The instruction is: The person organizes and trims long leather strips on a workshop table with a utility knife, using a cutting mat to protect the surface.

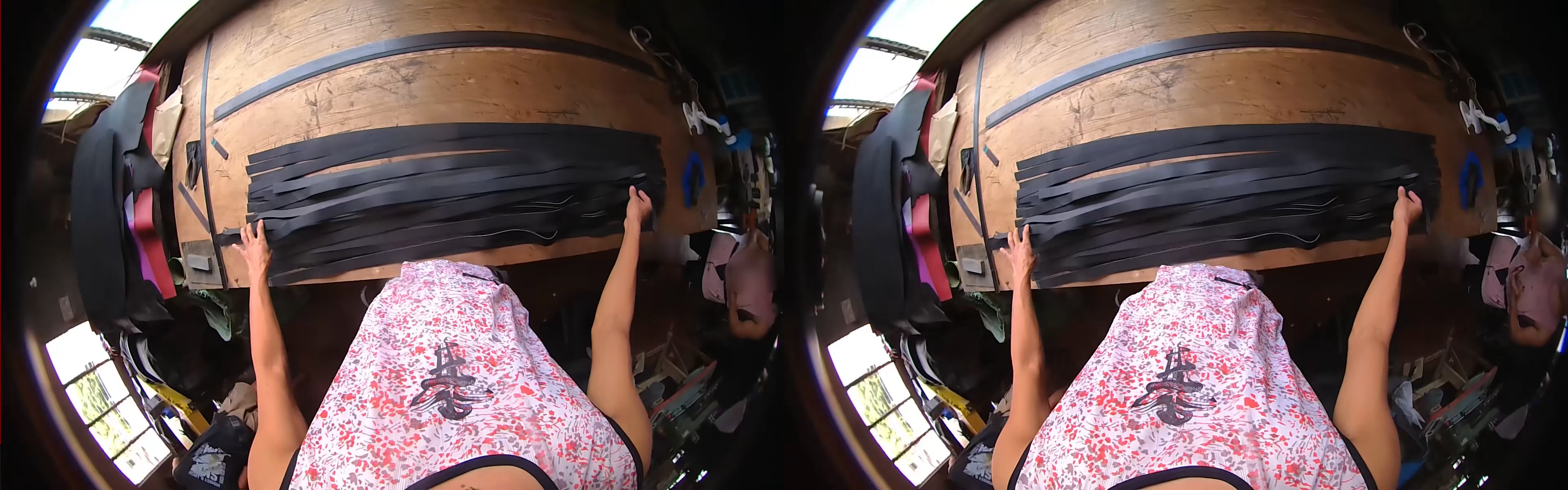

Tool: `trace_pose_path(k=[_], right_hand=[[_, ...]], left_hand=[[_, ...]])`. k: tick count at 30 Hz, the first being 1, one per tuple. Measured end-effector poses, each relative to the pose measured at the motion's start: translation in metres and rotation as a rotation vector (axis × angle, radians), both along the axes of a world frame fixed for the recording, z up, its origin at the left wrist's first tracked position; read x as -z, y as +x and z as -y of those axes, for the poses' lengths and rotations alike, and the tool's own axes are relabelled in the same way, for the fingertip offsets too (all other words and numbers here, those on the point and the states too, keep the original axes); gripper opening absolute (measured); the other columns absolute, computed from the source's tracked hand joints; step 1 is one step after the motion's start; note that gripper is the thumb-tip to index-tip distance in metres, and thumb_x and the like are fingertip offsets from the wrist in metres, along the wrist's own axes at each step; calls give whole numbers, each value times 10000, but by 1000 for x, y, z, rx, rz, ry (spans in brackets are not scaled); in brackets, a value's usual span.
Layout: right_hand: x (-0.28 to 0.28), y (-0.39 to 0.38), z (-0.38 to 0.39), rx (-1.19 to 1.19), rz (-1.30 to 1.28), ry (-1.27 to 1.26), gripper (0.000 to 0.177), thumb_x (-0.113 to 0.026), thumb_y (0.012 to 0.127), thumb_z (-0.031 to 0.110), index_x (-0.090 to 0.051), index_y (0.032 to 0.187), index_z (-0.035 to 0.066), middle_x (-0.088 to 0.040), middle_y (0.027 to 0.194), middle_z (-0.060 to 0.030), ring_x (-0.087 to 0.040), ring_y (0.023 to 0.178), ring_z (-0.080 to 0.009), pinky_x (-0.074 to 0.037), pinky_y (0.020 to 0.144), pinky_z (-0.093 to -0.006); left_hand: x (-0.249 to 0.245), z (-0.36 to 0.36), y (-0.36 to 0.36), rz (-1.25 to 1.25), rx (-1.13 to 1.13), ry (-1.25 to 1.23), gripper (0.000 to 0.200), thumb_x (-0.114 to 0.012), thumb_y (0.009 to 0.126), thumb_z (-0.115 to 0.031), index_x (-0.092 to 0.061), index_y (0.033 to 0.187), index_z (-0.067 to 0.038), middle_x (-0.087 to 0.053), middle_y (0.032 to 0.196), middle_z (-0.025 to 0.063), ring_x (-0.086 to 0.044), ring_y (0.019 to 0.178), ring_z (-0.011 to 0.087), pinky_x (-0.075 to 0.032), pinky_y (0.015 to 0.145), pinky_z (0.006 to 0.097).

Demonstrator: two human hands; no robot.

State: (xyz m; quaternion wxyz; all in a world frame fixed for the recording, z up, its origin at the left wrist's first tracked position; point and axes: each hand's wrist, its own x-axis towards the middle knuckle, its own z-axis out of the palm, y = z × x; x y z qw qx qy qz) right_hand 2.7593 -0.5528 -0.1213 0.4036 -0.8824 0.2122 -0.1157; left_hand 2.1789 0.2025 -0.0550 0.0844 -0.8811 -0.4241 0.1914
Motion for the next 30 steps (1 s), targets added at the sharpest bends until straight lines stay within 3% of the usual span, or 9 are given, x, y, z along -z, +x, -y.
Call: trace_pose_path(k=[1, 3, 4, 6, 10, 13, 16, 25, 30], right_hand=[[1, -14, -3, -6, 171, 70, 311, -714, 840, 238, -654, 1080, 49, -639, 845, -30, -554, 657, -71, -451, 528, -216], [-45, -70, -48, -27, -12, 380, 241, -672, 870, 201, -648, 1030, 22, -638, 857, -31, -553, 664, -73, -456, 557, -206], [-53, -99, -69, -56, -34, 416, 221, -654, 885, 191, -646, 1029, 24, -632, 839, -24, -547, 659, -64, -449, 552, -196], [-59, -152, -104, -92, -74, 488, 187, -628, 904, 174, -647, 1021, 29, -620, 808, -10, -536, 650, -50, -439, 543, -187], [-46, -250, -157, -121, -135, 561, 179, -611, 920, 175, -648, 995, 17, -613, 787, -2, -527, 648, -43, -436, 558, -185], [-60, -288, -187, -181, -162, 485, 198, -603, 930, 191, -650, 983, 6, -620, 795, -9, -535, 659, -46, -439, 575, -191], [-60, -298, -182, -327, -138, 377, 204, -604, 930, 198, -654, 985, 8, -639, 805, -23, -564, 690, -66, -457, 605, -209], [-78, -278, -177, -303, -151, 353, 195, -596, 934, 178, -654, 1010, 8, -644, 822, -20, -555, 714, -55, -458, 632, -198], [-78, -235, -232, -613, -181, 350, 183, -584, 924, 152, -649, 994, -4, -678, 835, -59, -637, 782, -98, -489, 694, -230]], left_hand=[[-7, 8, 12, 0, -2, 3, 772, -642, 716, 6, -375, 1395, -245, -327, 1454, 102, -257, 1383, 308, -188, 1032, 719], [-29, 33, 51, 206, 64, 17, 692, -608, 729, 14, -425, 1360, -202, -384, 1419, 108, -292, 1360, 312, -246, 1020, 684], [-11, 28, 62, 443, 223, 83, 539, -586, 759, -7, -517, 1277, -138, -500, 1315, 117, -412, 1270, 327, -331, 1007, 582], [-34, 65, 132, 768, 197, -254, 295, -544, 832, -24, -604, 1119, -53, -604, 1123, 152, -558, 1068, 341, -434, 931, 395], [-5, 112, 246, 842, 495, -657, 260, -585, 845, -44, -599, 1105, -49, -604, 1094, 157, -552, 1053, 358, -464, 877, 424], [36, 133, 317, 711, 643, -656, 459, -625, 799, -107, -517, 1245, -76, -547, 1240, 148, -513, 1145, 345, -442, 941, 438], [47, 148, 352, 430, 655, -509, 764, -715, 791, -262, -307, 1426, -142, -294, 1486, 155, -294, 1359, 345, -317, 1038, 544], [44, 157, 348, 417, 473, -508, 627, -797, 672, -294, -512, 1201, -116, -511, 1205, 121, -461, 1183, 303, -378, 891, 550], [64, 148, 355, 349, 481, -631, 677, -786, 673, -264, -473, 1264, -157, -511, 1240, 103, -458, 1202, 310, -371, 918, 559]])
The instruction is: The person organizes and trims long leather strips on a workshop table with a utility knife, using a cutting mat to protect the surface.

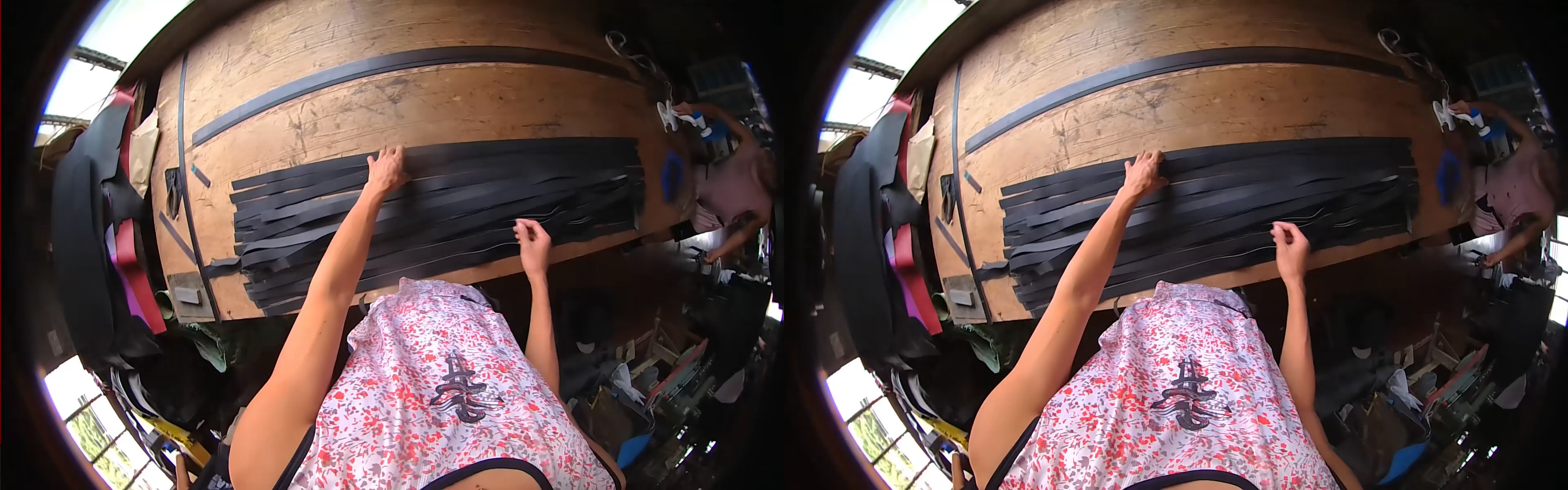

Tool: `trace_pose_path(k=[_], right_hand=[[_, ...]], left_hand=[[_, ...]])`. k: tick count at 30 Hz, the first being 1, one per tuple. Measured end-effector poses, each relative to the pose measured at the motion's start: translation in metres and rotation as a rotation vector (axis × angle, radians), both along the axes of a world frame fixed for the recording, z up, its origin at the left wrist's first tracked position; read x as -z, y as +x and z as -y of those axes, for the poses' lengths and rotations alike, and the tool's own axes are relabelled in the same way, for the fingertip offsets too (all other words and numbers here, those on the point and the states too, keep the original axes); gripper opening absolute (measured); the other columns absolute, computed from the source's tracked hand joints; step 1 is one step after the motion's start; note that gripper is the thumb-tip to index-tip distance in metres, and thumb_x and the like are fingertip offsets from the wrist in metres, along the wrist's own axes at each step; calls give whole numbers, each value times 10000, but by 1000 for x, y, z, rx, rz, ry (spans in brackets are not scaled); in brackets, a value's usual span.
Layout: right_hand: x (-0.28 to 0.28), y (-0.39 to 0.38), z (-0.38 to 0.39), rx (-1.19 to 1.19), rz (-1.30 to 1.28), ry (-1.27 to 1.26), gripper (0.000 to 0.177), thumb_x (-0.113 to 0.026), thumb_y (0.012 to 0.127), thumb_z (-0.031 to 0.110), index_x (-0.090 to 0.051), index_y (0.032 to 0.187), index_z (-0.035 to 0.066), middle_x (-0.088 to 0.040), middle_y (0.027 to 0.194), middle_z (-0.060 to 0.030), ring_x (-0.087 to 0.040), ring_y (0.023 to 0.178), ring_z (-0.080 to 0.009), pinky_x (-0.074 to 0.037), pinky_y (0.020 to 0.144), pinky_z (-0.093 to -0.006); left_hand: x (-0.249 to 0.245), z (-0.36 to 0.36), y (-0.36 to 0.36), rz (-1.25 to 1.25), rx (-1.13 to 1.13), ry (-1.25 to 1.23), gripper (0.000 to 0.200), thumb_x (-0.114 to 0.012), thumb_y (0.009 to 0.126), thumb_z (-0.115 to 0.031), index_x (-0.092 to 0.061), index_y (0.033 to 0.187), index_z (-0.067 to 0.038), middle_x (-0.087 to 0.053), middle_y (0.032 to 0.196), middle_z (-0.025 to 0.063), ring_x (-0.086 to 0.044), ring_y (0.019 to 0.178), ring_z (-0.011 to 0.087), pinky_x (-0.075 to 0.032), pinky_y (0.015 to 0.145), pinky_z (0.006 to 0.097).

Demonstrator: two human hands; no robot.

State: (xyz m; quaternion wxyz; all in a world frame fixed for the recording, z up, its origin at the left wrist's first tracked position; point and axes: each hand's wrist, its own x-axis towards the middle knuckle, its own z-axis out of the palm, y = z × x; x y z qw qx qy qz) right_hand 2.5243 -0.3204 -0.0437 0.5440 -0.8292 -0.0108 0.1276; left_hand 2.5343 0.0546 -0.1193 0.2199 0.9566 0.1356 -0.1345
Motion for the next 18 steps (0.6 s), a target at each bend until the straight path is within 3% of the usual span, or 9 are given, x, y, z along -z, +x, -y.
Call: trace_pose_path(k=[4, 6, 9, 11, 15, 18], right_hand=[[-11, 28, -66, -153, 52, -37, 165, -618, 882, 150, -677, 944, 9, -692, 817, -70, -647, 732, -125, -496, 668, -257], [6, 43, -88, -196, 86, 20, 170, -623, 877, 157, -681, 930, 6, -690, 806, -80, -641, 727, -131, -499, 667, -272], [15, 58, -115, -238, -131, 163, 164, -633, 863, 140, -665, 919, -11, -693, 796, -76, -644, 740, -119, -498, 670, -266], [15, 61, -130, -293, -138, 84, 185, -647, 852, 175, -663, 898, -3, -689, 797, -91, -648, 759, -138, -502, 691, -295], [7, 40, -128, -410, -166, 43, 186, -627, 889, 170, -652, 948, -5, -683, 840, -57, -626, 783, -108, -497, 697, -271], [3, 3, -98, -379, -484, 135, 214, -593, 926, 212, -653, 941, 6, -686, 858, -56, -631, 766, -117, -507, 665, -241]], left_hand=[[-11, 1, -3, 134, 80, 127, 797, -820, 641, -292, -425, 1325, -185, -402, 1327, 119, -374, 1256, 318, -375, 941, 557], [-15, 0, 0, 40, 76, 139, 734, -805, 650, -285, -458, 1292, -203, -444, 1248, 119, -407, 1218, 333, -374, 942, 532], [-14, 1, 7, -10, 89, 146, 559, -819, 626, -318, -604, 1111, -141, -506, 1162, 122, -438, 1152, 322, -378, 912, 519], [-24, 2, 9, -46, 154, 162, 508, -816, 621, -311, -651, 1066, -129, -516, 1148, 106, -434, 1156, 318, -378, 924, 499], [-13, -7, 20, -136, 229, 35, 483, -785, 647, -296, -642, 1076, -127, -617, 1083, 124, -549, 1085, 313, -401, 916, 511], [-11, -10, 23, -188, 234, -26, 570, -758, 675, -319, -577, 1180, -128, -668, 1023, 164, -620, 1008, 341, -409, 914, 547]])
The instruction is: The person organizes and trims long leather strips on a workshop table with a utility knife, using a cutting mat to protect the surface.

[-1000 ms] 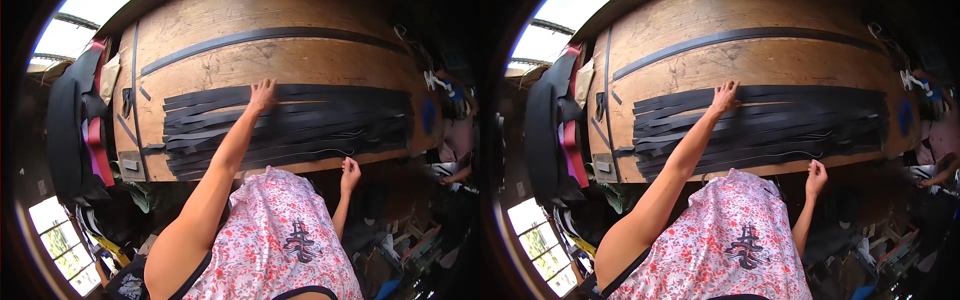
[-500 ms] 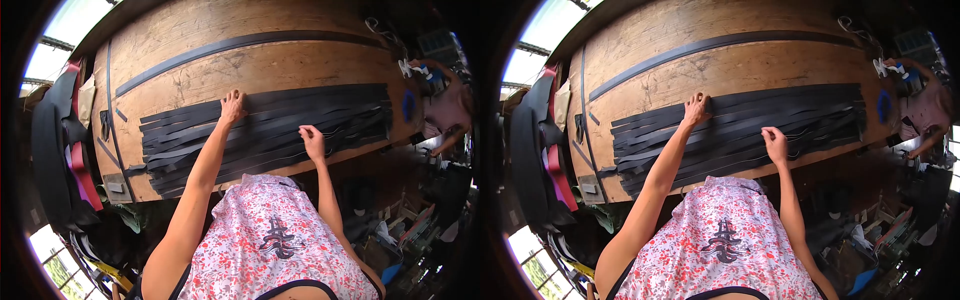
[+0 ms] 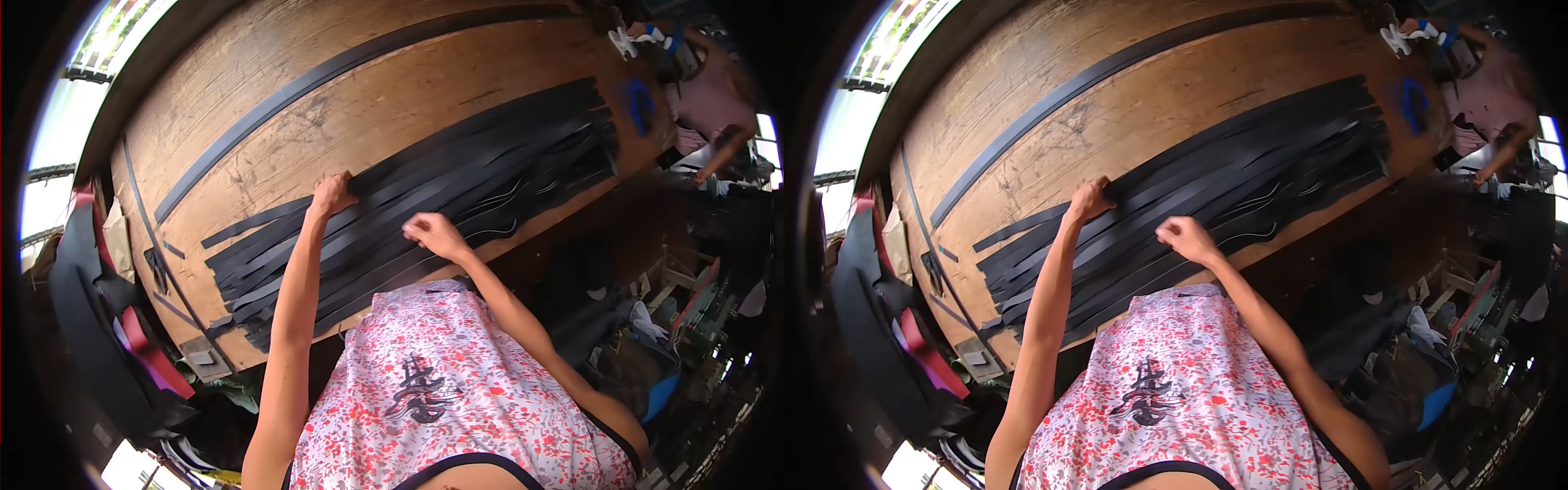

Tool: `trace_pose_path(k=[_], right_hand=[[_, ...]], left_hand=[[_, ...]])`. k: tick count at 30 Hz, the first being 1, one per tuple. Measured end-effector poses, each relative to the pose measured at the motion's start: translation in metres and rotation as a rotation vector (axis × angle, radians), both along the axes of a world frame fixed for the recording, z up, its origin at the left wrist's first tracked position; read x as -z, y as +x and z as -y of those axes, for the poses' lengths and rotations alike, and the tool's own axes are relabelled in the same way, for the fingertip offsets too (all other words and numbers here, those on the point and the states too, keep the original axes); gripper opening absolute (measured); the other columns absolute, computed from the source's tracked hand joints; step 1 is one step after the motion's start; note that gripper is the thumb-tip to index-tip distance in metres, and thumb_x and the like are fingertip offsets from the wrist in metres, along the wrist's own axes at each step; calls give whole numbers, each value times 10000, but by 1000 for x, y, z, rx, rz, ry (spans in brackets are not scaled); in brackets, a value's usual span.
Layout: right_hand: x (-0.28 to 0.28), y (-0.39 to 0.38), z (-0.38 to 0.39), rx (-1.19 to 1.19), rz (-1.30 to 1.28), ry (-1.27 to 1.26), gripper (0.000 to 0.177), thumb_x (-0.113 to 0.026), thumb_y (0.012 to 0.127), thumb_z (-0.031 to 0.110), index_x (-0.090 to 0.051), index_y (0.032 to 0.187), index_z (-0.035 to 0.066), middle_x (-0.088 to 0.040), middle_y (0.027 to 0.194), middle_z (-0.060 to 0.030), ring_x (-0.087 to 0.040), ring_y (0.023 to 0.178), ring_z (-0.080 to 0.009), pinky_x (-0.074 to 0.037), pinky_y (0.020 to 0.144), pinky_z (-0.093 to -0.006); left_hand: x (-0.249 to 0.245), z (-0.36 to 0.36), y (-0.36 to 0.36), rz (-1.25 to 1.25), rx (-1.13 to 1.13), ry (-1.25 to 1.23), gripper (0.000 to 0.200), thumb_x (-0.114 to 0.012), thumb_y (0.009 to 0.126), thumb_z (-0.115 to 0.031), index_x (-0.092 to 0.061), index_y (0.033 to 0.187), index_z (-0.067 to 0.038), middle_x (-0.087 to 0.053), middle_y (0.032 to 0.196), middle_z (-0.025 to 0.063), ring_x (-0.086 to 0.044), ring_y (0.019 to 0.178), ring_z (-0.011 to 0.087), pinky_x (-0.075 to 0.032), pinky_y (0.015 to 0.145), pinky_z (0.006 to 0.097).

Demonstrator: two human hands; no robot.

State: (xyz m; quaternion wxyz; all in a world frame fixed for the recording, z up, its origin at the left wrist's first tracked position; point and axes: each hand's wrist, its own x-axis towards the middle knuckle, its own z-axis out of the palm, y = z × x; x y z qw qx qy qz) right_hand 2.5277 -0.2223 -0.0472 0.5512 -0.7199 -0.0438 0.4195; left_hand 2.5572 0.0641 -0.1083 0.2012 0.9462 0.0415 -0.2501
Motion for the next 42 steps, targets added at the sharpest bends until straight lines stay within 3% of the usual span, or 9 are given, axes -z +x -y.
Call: trace_pose_path(k=[5, 12, 15, 21, 25, 28, 32, 35, 42], right_hand=[[17, -72, 80, 308, -568, -106, 243, -601, 923, 195, -620, 938, -47, -674, 833, -130, -666, 742, -168, -573, 648, -287], [53, -104, 72, 929, -620, 69, 162, -640, 887, 142, -540, 927, 20, -642, 921, -131, -668, 820, -222, -582, 758, -361], [76, -111, 59, 976, -549, 27, 186, -670, 868, 153, -530, 921, 43, -630, 884, -104, -658, 803, -196, -577, 722, -338], [73, -114, 30, 1149, -440, -42, 251, -731, 810, 148, -517, 918, 73, -556, 836, -16, -582, 794, -149, -533, 769, -348], [68, -120, 15, 1335, -459, 56, 305, -746, 780, 123, -501, 959, 92, -528, 898, -5, -545, 924, -153, -473, 861, -381], [63, -123, 10, 1361, -438, 205, 211, -728, 754, 78, -557, 861, 138, -582, 907, 37, -532, 894, -113, -444, 821, -344], [86, -127, 10, 1338, -499, 200, 220, -712, 732, 63, -571, 884, 137, -589, 891, 44, -520, 845, -92, -424, 761, -291], [65, -121, 2, 1305, -472, 98, 260, -718, 698, 56, -566, 892, 141, -577, 855, 51, -496, 746, -78, -393, 663, -259], [85, -126, -9, 1436, -401, 243, 324, -735, 661, 72, -557, 921, 148, -560, 884, 34, -471, 774, -110, -364, 703, -257]], left_hand=[[1, 4, 2, -111, 37, -131, 560, -780, 657, -353, -624, 1113, -68, -666, 960, 206, -629, 955, 373, -493, 811, 441], [-15, 22, 0, 45, 114, -165, 608, -779, 677, -374, -619, 1122, 8, -664, 925, 225, -634, 942, 371, -498, 801, 430], [-9, 28, 9, 10, 1, -204, 640, -776, 683, -399, -606, 1129, 26, -665, 928, 227, -633, 953, 365, -496, 803, 419], [-23, 41, 34, -318, 186, -108, 673, -778, 672, -437, -610, 1132, 25, -655, 1038, 225, -620, 1006, 344, -480, 834, 403], [-7, 39, 33, 0, 276, -309, 694, -793, 637, -463, -633, 1112, 16, -648, 1083, 215, -607, 1041, 341, -463, 862, 399], [-31, 50, 41, -384, 254, -93, 812, -795, 636, -440, -539, 1273, -6, -593, 1212, 211, -540, 1156, 326, -420, 949, 388], [-12, 45, 42, -419, 199, -192, 901, -812, 632, -352, -424, 1374, -18, -505, 1338, 192, -463, 1247, 324, -357, 1023, 389], [-10, 42, 36, -140, 302, -196, 827, -806, 618, -426, -536, 1248, 36, -585, 1225, 215, -547, 1150, 327, -427, 932, 387], [-36, 50, 37, -417, 101, -318, 763, -799, 646, -381, -553, 1243, 27, -594, 1219, 203, -556, 1130, 307, -420, 938, 379]])
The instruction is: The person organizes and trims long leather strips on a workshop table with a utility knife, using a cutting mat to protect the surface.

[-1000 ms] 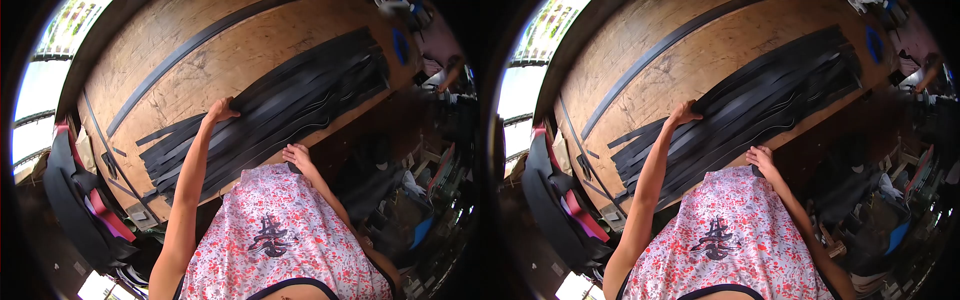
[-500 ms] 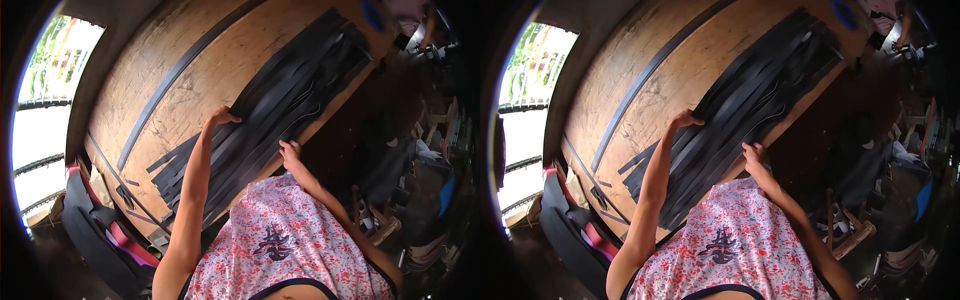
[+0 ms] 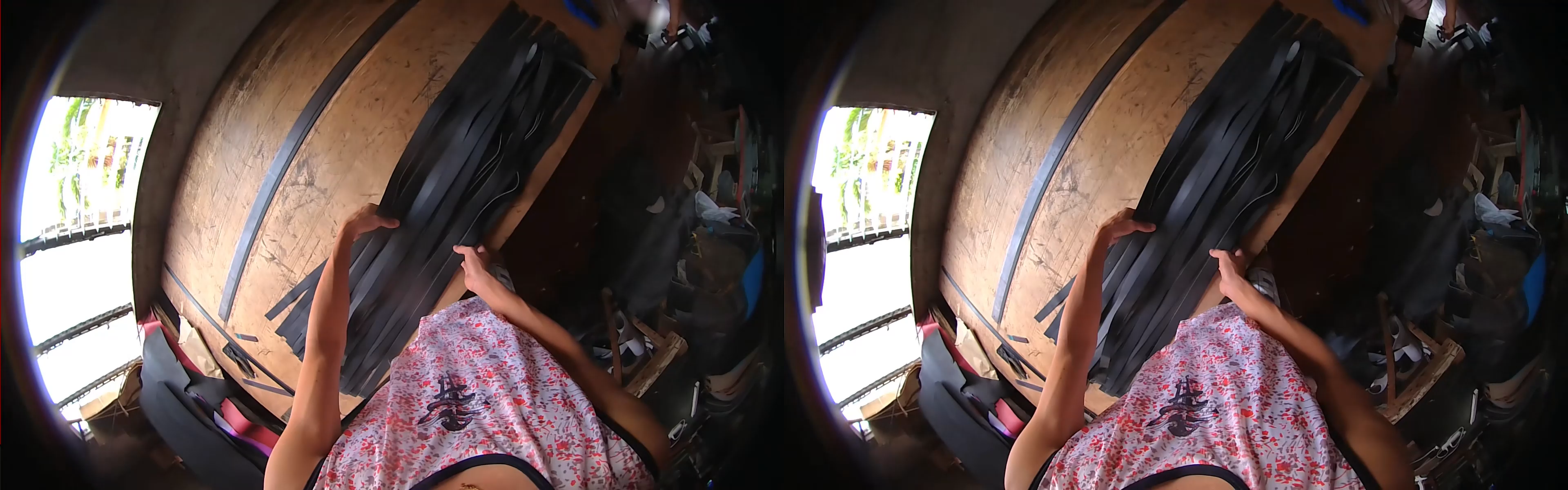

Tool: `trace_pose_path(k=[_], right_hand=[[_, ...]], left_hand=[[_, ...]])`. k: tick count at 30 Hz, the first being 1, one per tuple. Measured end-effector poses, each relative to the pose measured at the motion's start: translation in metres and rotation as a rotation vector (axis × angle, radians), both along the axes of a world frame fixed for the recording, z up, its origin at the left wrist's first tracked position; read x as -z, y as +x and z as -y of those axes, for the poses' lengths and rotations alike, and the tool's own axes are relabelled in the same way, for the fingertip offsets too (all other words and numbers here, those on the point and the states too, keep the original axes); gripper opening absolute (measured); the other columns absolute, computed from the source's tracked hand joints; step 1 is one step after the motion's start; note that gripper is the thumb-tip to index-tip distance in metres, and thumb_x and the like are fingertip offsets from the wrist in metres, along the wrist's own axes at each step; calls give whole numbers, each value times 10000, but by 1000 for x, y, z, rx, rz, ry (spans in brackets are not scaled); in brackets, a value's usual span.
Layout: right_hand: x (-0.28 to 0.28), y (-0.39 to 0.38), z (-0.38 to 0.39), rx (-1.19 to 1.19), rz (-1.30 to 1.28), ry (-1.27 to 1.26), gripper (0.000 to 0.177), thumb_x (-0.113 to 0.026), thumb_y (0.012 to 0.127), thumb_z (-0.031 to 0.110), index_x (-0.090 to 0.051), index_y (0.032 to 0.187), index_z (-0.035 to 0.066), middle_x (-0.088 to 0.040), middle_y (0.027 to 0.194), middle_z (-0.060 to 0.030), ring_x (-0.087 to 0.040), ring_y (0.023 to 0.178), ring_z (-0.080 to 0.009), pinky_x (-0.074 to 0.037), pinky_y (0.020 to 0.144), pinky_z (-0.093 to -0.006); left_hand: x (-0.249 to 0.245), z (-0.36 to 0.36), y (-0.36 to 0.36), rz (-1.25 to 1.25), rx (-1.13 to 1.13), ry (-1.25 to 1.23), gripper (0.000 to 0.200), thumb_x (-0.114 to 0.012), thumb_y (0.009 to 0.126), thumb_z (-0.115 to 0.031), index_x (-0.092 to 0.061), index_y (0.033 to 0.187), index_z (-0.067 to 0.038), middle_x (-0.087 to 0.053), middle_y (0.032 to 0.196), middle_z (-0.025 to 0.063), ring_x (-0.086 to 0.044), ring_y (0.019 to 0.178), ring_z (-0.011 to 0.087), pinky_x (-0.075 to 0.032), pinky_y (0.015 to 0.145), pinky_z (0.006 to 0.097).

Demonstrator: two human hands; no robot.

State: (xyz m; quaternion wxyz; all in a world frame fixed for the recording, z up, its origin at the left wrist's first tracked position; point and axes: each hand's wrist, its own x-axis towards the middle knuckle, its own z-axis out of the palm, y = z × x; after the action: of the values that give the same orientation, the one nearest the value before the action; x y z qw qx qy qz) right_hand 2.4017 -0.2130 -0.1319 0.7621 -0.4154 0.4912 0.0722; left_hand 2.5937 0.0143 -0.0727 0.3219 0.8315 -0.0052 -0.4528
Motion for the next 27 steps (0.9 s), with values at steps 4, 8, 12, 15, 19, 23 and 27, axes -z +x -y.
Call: trace_pose_path(k=[4, 8, 12, 15, 19, 23, 27], right_hand=[[-9, 9, 7, 21, -76, 244, 387, -728, 662, 67, -560, 1005, 130, -568, 1008, 9, -490, 965, -154, -365, 828, -290], [-44, 23, 6, -130, -154, 146, 499, -728, 660, 113, -519, 1110, 61, -564, 1136, -73, -514, 1078, -223, -399, 910, -328], [-35, 14, -7, -144, -20, -76, 515, -730, 674, 125, -510, 1116, -24, -572, 1130, -141, -557, 1032, -249, -435, 905, -346], [-36, 20, -5, -29, -37, 139, 479, -721, 678, 117, -529, 1092, -29, -593, 1092, -148, -585, 979, -252, -472, 879, -356], [-32, 23, 9, 17, 84, 621, 391, -652, 776, 93, -559, 1145, 2, -611, 1132, -89, -568, 1070, -240, -426, 977, -380], [-44, 29, 14, 19, 104, 692, 350, -643, 781, 86, -576, 1109, -17, -624, 1096, -124, -593, 1040, -273, -439, 974, -391], [-57, 32, 15, -150, 72, 452, 448, -693, 770, 117, -552, 1169, -29, -609, 1155, -115, -566, 1103, -231, -410, 983, -344]], left_hand=[[11, -3, 13, -143, 75, -68, 673, -790, 668, -372, -607, 1179, 26, -636, 1137, 187, -578, 1078, 278, -420, 923, 365], [14, 7, 23, -270, 164, -38, 723, -801, 672, -407, -588, 1222, 10, -614, 1200, 164, -528, 1174, 289, -372, 1000, 354], [0, 17, 23, -170, 265, 31, 718, -789, 686, -422, -588, 1219, 15, -612, 1206, 153, -523, 1183, 277, -375, 1000, 356], [20, 4, 15, -169, 209, 192, 762, -779, 693, -447, -557, 1256, 15, -592, 1239, 153, -508, 1204, 275, -355, 1023, 353], [18, 0, 11, -350, 51, -104, 847, -779, 692, -470, -488, 1317, 22, -550, 1298, 158, -464, 1254, 271, -324, 1049, 354], [27, -6, 15, -382, 37, -12, 920, -763, 664, -542, -435, 1372, -55, -432, 1401, 170, -354, 1330, 306, -308, 1039, 473], [19, -2, 16, -512, 15, -122, 989, -788, 650, -527, -376, 1412, -48, -357, 1468, 164, -272, 1388, 292, -244, 1087, 474]])
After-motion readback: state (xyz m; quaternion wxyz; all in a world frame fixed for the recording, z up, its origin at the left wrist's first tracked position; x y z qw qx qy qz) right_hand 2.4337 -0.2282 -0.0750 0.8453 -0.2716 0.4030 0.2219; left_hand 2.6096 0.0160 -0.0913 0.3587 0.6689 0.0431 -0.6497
